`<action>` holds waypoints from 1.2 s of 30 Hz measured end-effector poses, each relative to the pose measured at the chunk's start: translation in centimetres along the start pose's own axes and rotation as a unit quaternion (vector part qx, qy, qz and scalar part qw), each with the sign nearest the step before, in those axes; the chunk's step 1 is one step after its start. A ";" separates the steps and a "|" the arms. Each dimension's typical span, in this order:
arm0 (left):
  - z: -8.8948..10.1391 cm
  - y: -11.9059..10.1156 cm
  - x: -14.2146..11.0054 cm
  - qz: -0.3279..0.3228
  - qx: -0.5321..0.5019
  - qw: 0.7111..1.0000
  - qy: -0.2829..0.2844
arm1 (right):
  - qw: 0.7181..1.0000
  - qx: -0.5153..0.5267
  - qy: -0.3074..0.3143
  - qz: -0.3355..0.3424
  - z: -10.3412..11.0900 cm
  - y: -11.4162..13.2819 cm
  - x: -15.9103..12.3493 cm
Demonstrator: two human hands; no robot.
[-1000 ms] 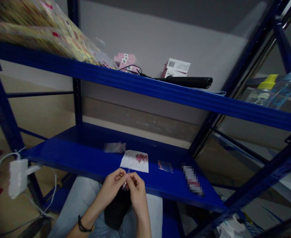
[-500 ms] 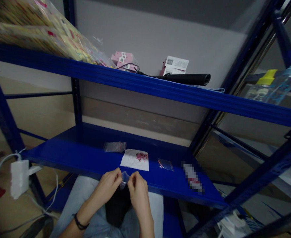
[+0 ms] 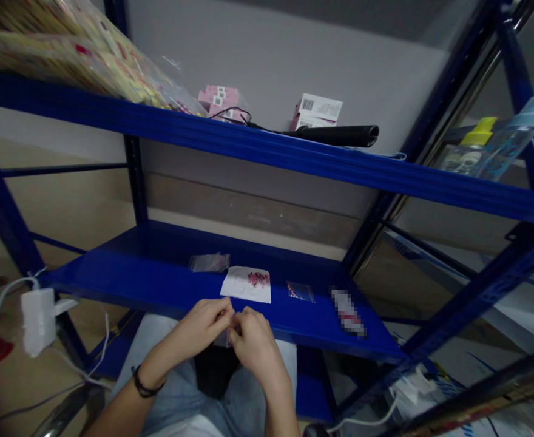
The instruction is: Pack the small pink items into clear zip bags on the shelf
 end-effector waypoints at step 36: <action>-4.7 -8.6 6.0 -0.253 0.313 0.913 0.070 | 0.515 0.719 -0.433 -0.175 -8.0 -14.0 0.8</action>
Point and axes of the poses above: each hand's wrist, its own x-axis towards the middle knuckle, its own z-axis out of the back of the hand, y = z × x, the point moved 10 cm from there along x, towards the middle knuckle, and after that the axes turned 7 degrees about z, right-handed, at the moved point
